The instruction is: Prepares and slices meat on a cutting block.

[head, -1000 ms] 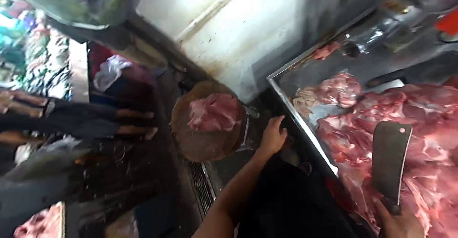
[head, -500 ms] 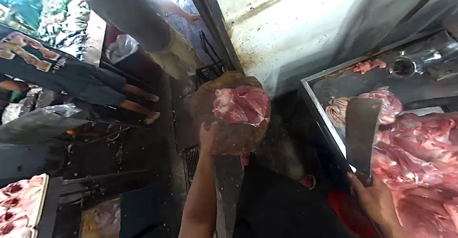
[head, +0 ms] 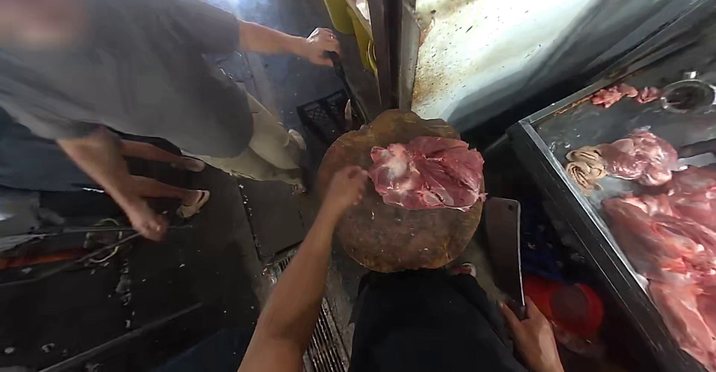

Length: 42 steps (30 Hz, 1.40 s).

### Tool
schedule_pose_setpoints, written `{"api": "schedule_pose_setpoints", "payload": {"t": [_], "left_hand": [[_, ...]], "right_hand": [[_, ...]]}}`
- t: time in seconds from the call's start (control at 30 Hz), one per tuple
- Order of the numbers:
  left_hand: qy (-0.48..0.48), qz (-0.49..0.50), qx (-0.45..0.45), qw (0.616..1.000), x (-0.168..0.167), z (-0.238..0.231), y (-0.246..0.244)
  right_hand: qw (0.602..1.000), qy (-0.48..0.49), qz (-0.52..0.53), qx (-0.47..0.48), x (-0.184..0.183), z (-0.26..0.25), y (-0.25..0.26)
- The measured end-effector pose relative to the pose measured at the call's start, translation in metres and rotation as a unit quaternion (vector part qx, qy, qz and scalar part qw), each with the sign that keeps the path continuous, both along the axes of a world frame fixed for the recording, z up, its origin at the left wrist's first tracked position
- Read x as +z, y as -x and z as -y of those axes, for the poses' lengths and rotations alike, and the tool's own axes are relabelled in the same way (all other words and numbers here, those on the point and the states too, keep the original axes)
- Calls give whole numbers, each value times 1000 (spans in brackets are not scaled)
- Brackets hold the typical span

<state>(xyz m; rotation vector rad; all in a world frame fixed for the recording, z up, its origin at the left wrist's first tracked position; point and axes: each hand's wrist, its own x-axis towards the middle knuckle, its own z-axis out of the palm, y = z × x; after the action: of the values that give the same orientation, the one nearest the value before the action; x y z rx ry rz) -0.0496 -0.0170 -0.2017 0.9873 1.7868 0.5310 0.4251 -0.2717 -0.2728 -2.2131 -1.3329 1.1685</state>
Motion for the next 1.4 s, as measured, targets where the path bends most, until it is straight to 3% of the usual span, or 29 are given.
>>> {"api": "schedule_pose_setpoints", "payload": {"t": [0.07,0.2,0.37,0.47,0.6,0.73,0.9,1.03,1.2,1.4], "left_hand": [[-7,32,-41,999,-17,25,-34],[-116,-82,-10,990,-30,49,-82],[-207,-107,11,973,-65,69,-81],[-114,-58,12,992,-47,53,-65],[16,-87,-57,994,-33,14,-58],[48,-127,-65,989,-29,-2,-65],[20,-91,40,995,-26,18,-67],[15,-102,46,994,-28,40,-58],[-2,-140,125,982,-11,56,-68],[-5,-86,201,976,-12,70,-106]], "right_hand": [[997,0,63,44,-7,7,-1],[985,12,141,100,-15,-1,3],[963,41,211,163,-33,-5,2],[963,76,196,166,-35,-12,1],[959,116,198,167,-28,-18,4],[957,122,197,175,-26,-25,6],[972,77,117,187,-7,-43,-4],[975,36,6,221,3,-83,1],[955,90,-110,259,32,-147,23],[924,81,-78,366,67,-211,93]]}}
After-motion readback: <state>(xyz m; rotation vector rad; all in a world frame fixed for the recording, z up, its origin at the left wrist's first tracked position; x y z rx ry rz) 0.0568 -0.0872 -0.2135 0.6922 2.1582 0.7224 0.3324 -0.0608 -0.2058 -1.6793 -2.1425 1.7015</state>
